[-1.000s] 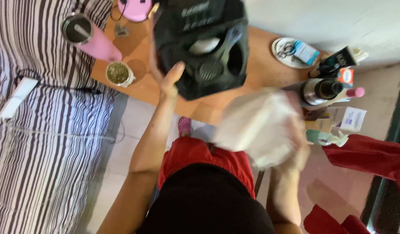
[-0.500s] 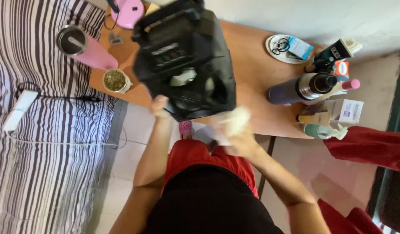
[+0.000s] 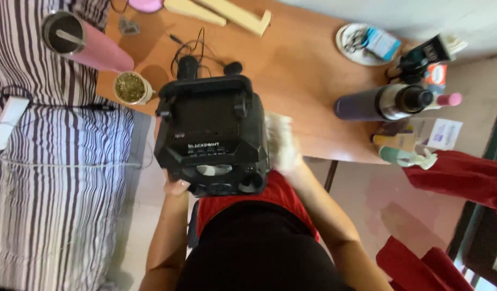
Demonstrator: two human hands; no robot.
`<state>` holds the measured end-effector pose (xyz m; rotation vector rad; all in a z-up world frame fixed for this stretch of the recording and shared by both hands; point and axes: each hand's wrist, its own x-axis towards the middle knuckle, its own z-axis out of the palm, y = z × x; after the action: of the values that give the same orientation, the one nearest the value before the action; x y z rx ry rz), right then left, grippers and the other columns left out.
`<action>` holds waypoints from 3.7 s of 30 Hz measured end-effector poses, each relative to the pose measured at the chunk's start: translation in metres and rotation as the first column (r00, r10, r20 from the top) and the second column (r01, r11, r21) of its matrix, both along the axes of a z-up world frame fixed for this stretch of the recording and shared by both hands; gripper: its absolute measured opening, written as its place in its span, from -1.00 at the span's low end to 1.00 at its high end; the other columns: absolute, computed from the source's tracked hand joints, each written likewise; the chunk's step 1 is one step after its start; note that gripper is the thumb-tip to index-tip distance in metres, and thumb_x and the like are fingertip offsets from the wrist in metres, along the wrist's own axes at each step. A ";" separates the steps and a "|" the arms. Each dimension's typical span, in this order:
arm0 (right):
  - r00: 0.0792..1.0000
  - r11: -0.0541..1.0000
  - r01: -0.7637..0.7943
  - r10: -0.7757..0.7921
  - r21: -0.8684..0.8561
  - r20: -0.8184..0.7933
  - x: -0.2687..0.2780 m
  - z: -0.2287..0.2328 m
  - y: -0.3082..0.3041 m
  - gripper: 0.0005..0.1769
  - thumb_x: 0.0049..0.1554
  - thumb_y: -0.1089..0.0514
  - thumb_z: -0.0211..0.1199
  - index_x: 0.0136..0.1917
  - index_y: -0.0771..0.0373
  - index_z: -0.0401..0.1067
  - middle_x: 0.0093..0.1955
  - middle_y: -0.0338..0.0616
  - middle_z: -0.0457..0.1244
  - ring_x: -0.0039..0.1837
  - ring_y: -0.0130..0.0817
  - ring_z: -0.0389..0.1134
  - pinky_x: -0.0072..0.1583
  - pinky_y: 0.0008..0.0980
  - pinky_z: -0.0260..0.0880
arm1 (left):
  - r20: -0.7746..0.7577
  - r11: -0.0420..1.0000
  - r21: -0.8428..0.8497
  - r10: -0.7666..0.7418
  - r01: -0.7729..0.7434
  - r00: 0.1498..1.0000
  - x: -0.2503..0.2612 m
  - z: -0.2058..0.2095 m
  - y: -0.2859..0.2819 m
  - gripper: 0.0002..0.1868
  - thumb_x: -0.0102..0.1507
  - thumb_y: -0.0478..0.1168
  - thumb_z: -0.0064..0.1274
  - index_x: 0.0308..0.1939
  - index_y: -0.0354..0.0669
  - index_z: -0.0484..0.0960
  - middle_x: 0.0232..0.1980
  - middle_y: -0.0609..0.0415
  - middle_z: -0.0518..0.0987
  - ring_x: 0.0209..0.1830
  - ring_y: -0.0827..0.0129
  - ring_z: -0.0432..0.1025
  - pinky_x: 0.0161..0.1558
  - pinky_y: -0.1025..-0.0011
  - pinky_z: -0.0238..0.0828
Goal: The person wipes a wooden table with a white cloth, moving various items aside to reach the surface. They handle a portable radio, water bottle, paper plate, glasses, small boxes, and bottles, placing them temporarily on the table while continuing to wipe. The person also wipes a photograph and other small objects before returning them to the table.
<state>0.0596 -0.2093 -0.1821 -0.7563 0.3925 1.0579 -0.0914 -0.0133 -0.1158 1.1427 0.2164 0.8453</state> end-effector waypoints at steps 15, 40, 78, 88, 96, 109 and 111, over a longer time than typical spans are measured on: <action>-0.088 0.514 0.298 0.854 -0.805 0.512 0.143 -0.159 0.073 -0.25 0.39 -0.16 -0.34 0.70 0.20 -0.34 0.76 -0.16 -0.35 0.76 -0.04 -0.37 -0.23 -0.19 0.47 | -0.382 0.987 -0.141 -0.130 0.082 0.915 -0.025 -0.042 -0.006 0.27 -0.03 0.09 0.30 0.53 -0.49 -0.06 0.63 -0.36 -0.02 0.58 -0.12 0.05 0.53 0.01 0.02; 0.055 0.172 0.756 0.945 -0.632 0.324 0.304 -0.192 0.047 -0.14 0.46 -0.43 -0.16 0.71 0.14 -0.25 0.74 -0.06 -0.31 0.76 -0.11 -0.28 0.70 -0.12 -0.12 | -0.542 0.930 -0.327 -0.327 0.164 0.774 0.028 -0.041 0.059 0.30 -0.10 0.08 0.35 0.55 -0.43 0.01 0.49 -0.29 0.25 0.46 -0.04 0.23 0.42 0.11 0.17; 0.370 0.472 0.577 0.577 -0.667 0.728 -0.003 -0.129 -0.104 -0.39 0.42 -0.01 -0.40 0.58 0.35 0.07 0.63 0.07 -0.01 0.69 0.05 -0.12 0.65 0.00 -0.27 | -0.105 0.779 0.234 -0.574 0.581 0.812 0.388 -0.140 0.025 0.27 0.02 -0.43 0.43 0.63 -0.05 -0.13 0.71 -0.03 -0.07 0.76 0.19 -0.15 0.78 0.24 -0.34; 0.400 0.146 0.787 0.620 -0.600 0.676 0.186 -0.152 -0.008 -0.30 0.47 -0.17 -0.38 0.72 0.14 -0.35 0.75 0.13 -0.57 0.75 0.19 -0.66 0.66 0.21 -0.62 | -0.151 0.627 0.328 -0.704 0.706 0.695 0.416 -0.138 0.040 0.16 0.17 -0.59 0.29 0.62 0.01 -0.17 0.70 -0.08 -0.06 0.76 0.18 -0.13 0.77 0.27 -0.23; 0.572 -0.264 0.663 0.783 -0.700 0.246 0.171 -0.176 0.051 -0.19 0.37 -0.25 -0.22 0.69 0.21 -0.24 0.73 0.16 -0.38 0.74 0.12 -0.42 0.61 0.39 -0.54 | -0.175 0.599 0.306 -0.728 0.740 0.662 0.420 -0.160 0.049 0.27 0.28 -0.70 0.39 0.66 0.19 -0.25 0.73 -0.06 -0.07 0.76 0.10 0.01 0.72 0.16 0.11; -0.074 0.379 0.616 0.900 -0.690 0.429 0.007 -0.179 0.022 -0.36 0.06 -0.22 0.22 0.27 0.19 0.50 0.30 0.13 0.31 0.48 0.08 0.21 0.46 0.49 -0.13 | -0.395 0.861 0.105 -0.423 0.497 0.816 0.273 -0.144 -0.069 -0.04 0.24 -0.18 0.41 0.59 -0.04 0.13 0.62 -0.01 0.14 0.64 0.17 0.01 0.61 0.16 -0.13; 0.069 0.206 0.714 0.930 -0.669 0.361 0.007 -0.196 -0.030 -0.44 0.03 -0.17 0.21 0.19 0.19 0.51 0.22 0.10 0.30 0.43 0.12 0.23 0.47 0.47 -0.15 | -0.389 0.609 0.123 -0.697 0.784 0.602 0.271 -0.117 -0.122 0.20 0.04 -0.06 0.55 0.63 0.10 0.10 0.65 0.11 0.12 0.66 0.26 -0.01 0.64 0.22 -0.22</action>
<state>0.0665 -0.2395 -0.3781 -2.7868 -0.5611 -0.1320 0.1796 -0.1350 -0.2331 1.4712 -0.1567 -0.0858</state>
